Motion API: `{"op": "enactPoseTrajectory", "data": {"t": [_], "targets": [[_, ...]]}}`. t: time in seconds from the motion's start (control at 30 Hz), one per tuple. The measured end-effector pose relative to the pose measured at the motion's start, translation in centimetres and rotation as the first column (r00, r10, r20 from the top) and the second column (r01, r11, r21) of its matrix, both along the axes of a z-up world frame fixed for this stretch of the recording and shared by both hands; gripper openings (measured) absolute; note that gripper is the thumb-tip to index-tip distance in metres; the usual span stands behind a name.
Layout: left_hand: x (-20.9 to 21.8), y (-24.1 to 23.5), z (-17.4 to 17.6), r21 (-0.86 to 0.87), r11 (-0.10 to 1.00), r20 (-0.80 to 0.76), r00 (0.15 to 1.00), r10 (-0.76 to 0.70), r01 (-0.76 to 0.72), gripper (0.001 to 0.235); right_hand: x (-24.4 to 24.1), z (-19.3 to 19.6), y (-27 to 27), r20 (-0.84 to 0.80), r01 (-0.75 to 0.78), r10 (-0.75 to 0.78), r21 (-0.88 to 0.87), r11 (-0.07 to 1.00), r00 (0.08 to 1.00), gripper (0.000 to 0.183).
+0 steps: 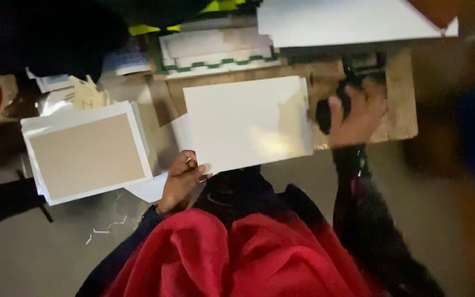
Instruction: Peeling the protective backing from adhesive sheets and applying them to square boards, smoothing them with a cloth to ensure a good bond.
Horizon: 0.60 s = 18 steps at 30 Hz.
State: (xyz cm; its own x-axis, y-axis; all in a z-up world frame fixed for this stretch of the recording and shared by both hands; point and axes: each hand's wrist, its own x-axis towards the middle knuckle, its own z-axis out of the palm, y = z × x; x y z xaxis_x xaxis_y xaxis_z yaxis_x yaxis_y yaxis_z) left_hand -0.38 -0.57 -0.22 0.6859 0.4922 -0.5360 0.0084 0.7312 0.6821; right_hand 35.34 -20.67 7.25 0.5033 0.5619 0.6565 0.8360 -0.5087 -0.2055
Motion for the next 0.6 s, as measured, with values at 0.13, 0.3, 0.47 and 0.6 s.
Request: {"op": "enactPoseTrajectory", "data": {"t": [0.13,0.3,0.47,0.6], "targets": [[2.1,-0.4,0.9,-0.005,0.999,0.022,0.999,0.035,-0.035,0.033,-3.4,-1.4,0.3,-0.645,0.025,0.078,0.149,0.988,0.761,0.05],[3.7,2.7,1.5,0.587,0.788,-0.255,0.966,-0.042,0.189,0.025,0.4,-4.9,-2.1,-0.972,0.071,0.002,0.019,0.997,0.234,0.043],[6.1,4.3,-3.6,0.67,0.729,-0.358,0.922,0.149,0.142,0.036,1.6,-7.3,-2.9,-0.975,0.014,-0.077,-0.076,0.997,0.21,0.04],[9.0,4.5,-5.4,0.422,0.843,-0.706,0.704,0.075,0.334,0.054,-0.3,-4.6,-2.0,-0.991,0.076,-0.102,-0.095,0.993,0.084,0.042]]}}
